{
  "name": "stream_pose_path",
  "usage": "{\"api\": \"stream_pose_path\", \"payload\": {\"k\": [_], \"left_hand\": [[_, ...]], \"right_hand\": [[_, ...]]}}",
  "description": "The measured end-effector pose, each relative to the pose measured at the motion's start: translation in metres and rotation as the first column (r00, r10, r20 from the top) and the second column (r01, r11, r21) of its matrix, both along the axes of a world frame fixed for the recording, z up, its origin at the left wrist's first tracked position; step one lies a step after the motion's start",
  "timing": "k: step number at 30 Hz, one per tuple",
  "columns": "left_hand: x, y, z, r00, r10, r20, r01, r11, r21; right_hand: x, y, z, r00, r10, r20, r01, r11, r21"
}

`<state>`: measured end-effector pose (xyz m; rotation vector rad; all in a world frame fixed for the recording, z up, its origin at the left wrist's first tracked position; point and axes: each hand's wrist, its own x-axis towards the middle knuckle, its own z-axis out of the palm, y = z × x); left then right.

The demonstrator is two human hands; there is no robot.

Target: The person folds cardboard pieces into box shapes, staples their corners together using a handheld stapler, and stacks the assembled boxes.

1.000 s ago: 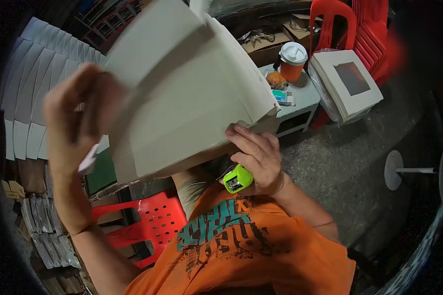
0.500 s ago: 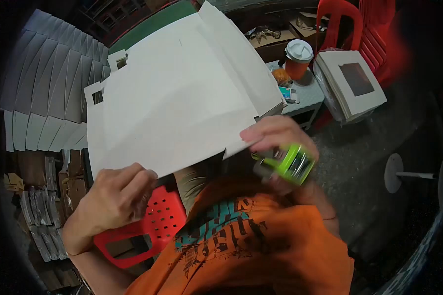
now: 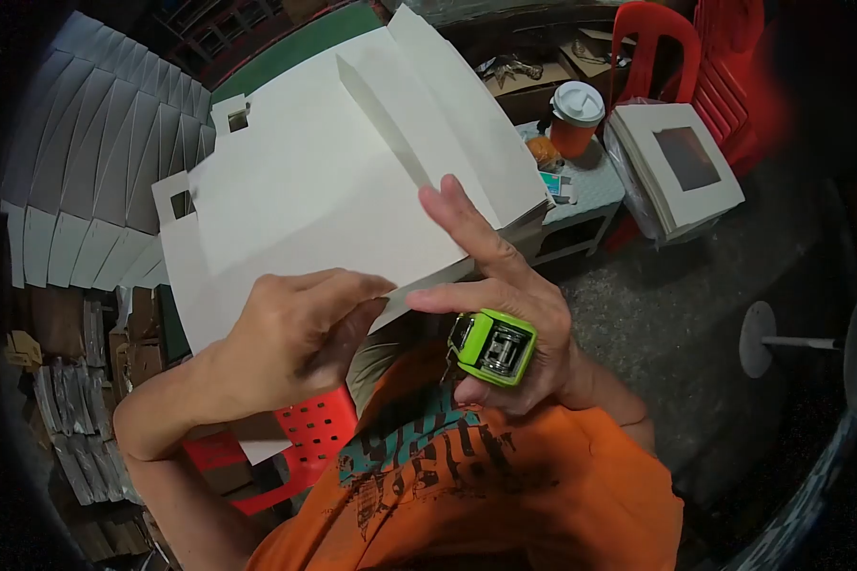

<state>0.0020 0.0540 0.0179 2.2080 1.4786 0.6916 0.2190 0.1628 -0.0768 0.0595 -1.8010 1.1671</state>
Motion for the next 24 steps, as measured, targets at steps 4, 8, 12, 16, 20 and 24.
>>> {"api": "stream_pose_path", "payload": {"k": [4,8,12,16,20,24], "left_hand": [[0.001,0.011,-0.006,0.996,0.067,0.062,-0.066,0.997,-0.028],[0.002,0.019,-0.006,0.992,0.081,0.094,-0.078,0.996,-0.038],[0.006,0.03,-0.004,0.978,0.139,0.157,-0.132,0.99,-0.057],[0.008,0.041,-0.01,0.969,0.149,0.196,-0.149,0.989,-0.013],[0.01,0.044,-0.014,0.965,0.151,0.215,-0.157,0.988,0.01],[0.013,0.045,-0.019,0.956,0.154,0.25,-0.166,0.986,0.028]], "right_hand": [[-0.004,-0.006,-0.005,0.998,0.004,-0.064,-0.012,0.993,-0.115],[-0.006,-0.01,-0.011,0.993,-0.026,-0.113,-0.001,0.973,-0.232],[-0.002,-0.023,-0.011,0.967,-0.253,-0.036,0.217,0.889,-0.404],[-0.002,-0.014,-0.003,0.903,-0.43,0.004,0.403,0.842,-0.359],[-0.009,0.009,0.003,0.823,-0.545,-0.162,0.49,0.825,-0.282],[-0.029,0.024,0.016,0.758,-0.643,-0.109,0.639,0.766,-0.072]]}}
